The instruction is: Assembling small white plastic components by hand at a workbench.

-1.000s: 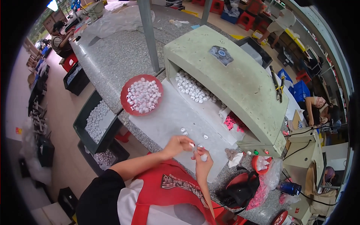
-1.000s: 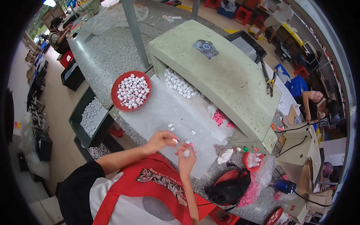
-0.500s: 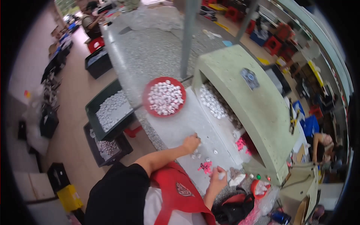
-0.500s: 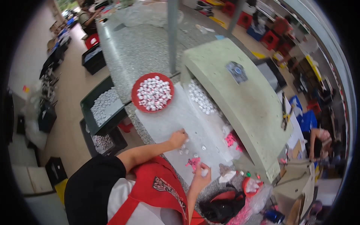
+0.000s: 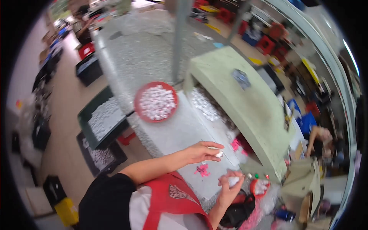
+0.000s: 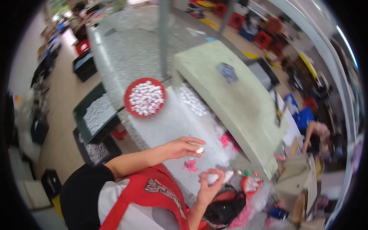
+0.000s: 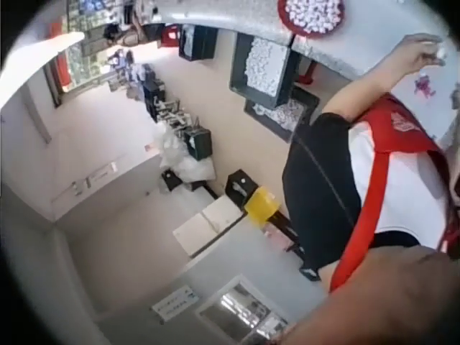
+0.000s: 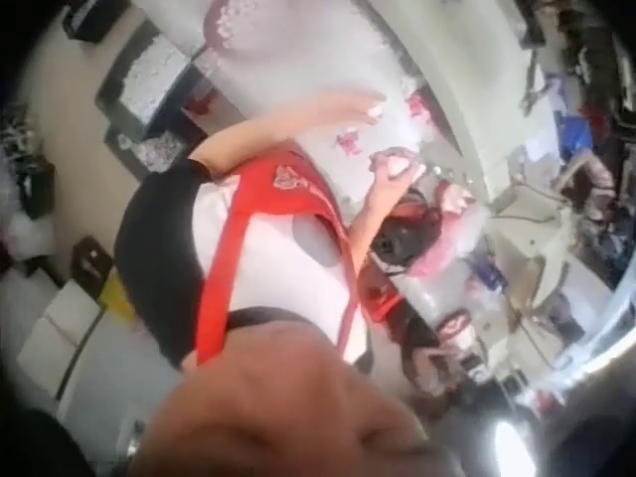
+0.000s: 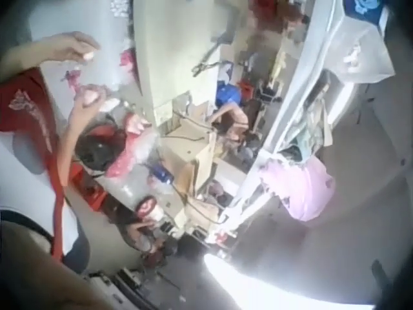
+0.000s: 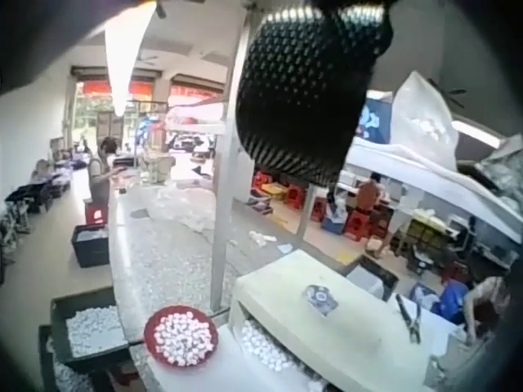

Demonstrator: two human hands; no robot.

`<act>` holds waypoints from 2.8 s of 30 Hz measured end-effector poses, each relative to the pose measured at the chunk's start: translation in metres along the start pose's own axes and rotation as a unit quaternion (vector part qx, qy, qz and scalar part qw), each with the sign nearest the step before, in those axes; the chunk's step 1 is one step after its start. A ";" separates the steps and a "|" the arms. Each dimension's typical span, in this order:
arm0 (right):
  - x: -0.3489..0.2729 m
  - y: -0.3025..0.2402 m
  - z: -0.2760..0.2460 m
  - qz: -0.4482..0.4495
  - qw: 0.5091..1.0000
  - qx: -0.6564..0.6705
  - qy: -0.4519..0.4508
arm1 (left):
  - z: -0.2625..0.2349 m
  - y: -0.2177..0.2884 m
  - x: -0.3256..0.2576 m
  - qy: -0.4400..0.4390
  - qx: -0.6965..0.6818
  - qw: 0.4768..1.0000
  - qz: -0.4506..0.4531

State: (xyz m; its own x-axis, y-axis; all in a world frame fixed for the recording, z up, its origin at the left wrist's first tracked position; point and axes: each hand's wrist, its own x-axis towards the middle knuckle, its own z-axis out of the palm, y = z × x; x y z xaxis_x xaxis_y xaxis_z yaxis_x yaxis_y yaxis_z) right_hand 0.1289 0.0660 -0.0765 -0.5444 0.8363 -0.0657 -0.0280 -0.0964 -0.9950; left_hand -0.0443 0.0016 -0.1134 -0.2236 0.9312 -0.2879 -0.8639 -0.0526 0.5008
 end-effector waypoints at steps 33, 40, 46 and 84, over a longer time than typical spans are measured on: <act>-0.043 -0.074 -0.009 -0.292 0.938 -0.168 0.083 | 0.098 0.011 -0.052 -0.057 0.287 0.936 0.197; -0.034 -0.075 -0.010 -0.355 0.919 -0.168 0.041 | 0.097 0.011 -0.052 -0.066 0.282 0.938 0.188; -0.033 -0.091 -0.014 -0.347 0.919 -0.187 0.017 | 0.095 0.014 -0.054 -0.061 0.296 0.935 0.186; -0.006 -0.043 -0.036 0.047 0.993 -0.004 0.105 | 0.070 0.021 -0.042 0.005 0.237 0.966 0.099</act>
State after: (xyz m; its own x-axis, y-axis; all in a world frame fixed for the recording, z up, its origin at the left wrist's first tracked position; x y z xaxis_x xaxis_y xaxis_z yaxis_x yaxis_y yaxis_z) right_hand 0.1631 0.0846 -0.0366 -0.3581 0.9177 -0.1721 0.0211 -0.1763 -0.9841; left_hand -0.0216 -0.0138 -0.0331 -0.3705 0.9158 -0.1549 -0.5009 -0.0566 0.8637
